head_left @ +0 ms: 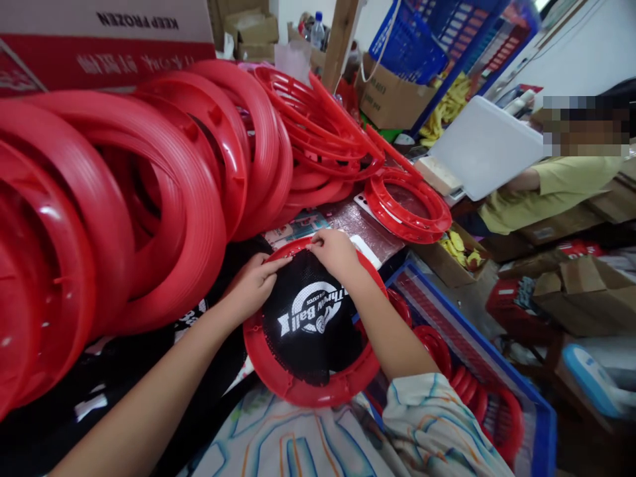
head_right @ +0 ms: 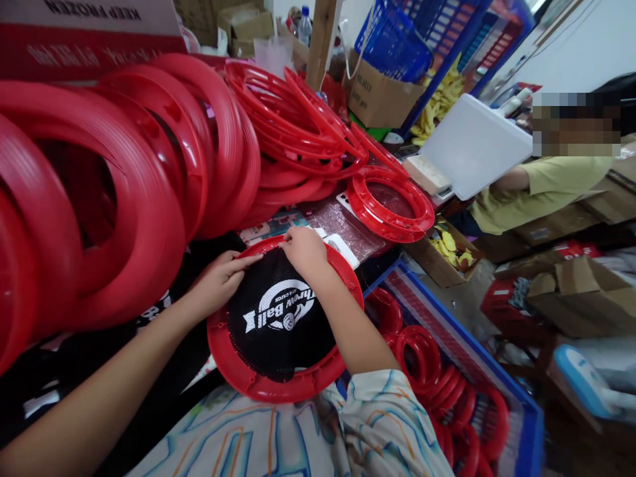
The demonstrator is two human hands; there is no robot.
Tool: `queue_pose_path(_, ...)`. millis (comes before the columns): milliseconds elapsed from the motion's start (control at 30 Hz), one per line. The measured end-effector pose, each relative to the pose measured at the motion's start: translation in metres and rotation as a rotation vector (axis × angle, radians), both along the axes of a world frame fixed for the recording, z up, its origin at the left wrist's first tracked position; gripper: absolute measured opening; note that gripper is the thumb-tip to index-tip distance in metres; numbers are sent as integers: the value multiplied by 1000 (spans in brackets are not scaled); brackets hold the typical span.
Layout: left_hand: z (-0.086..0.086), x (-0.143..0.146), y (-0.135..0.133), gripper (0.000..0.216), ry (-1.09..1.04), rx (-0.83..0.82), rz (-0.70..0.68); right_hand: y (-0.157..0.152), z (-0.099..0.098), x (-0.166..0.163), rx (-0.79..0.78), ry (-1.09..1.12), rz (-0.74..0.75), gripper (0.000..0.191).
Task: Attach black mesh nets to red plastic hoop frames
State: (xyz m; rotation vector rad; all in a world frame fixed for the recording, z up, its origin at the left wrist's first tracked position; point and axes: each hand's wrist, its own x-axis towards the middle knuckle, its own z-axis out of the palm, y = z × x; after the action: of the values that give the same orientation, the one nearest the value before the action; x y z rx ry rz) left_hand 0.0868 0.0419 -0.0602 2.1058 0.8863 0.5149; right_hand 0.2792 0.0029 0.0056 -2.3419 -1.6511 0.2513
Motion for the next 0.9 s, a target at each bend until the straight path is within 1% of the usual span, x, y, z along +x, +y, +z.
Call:
queue_pose_path(100,11,-4,-5,43,-35,29,20,-18,7,-5,73,-36,-23,20)
queue_pose_path(200,25,-9,-12,42,-72,63,35,-46,6,-14,52,-40,-44,24)
queue_pose_path(267,32,-14,-18,42,-92,77,58,-62,-2,-20,0,-39,-49,25)
queue_pose_path(333,37,-20,-26,41,-108,82,102,-72,-13,-25,-29,-51,-56,28)
queue_pose_path(433,41,-31,-43,41,-130,80,213,-71,-26,-27,-47,-68,-47,40)
queue_pose_path(533,37,-41,-67,40,-149,48,371,-61,-31,-27,-71,-61,30,49)
queue_pose_path(600,29,-48,-82,41,-170,-6,466,-54,-31,-29,-89,-49,105,46)
queue_pose_path(667,18,-56,-92,44,-220,-111,530,-48,-30,-32,-102,-39,180,44)
queue_pose_path(700,13,-60,-94,47,-248,-193,549,-45,-31,-34,-107,-37,218,43)
queue_pose_path(733,8,-64,-94,51,-269,-290,560,-43,-31,-36,-110,-37,254,44)
queue_pose_path(800,3,-73,-89,58,-256,-452,535,-37,-34,-39,-115,-44,316,48)
queue_pose_path(833,3,-77,-85,60,-222,-469,510,-35,-35,-41,-118,-49,338,50)
queue_pose_path(900,5,-82,-75,56,-95,-369,461,-30,-37,-42,-125,-62,363,52)
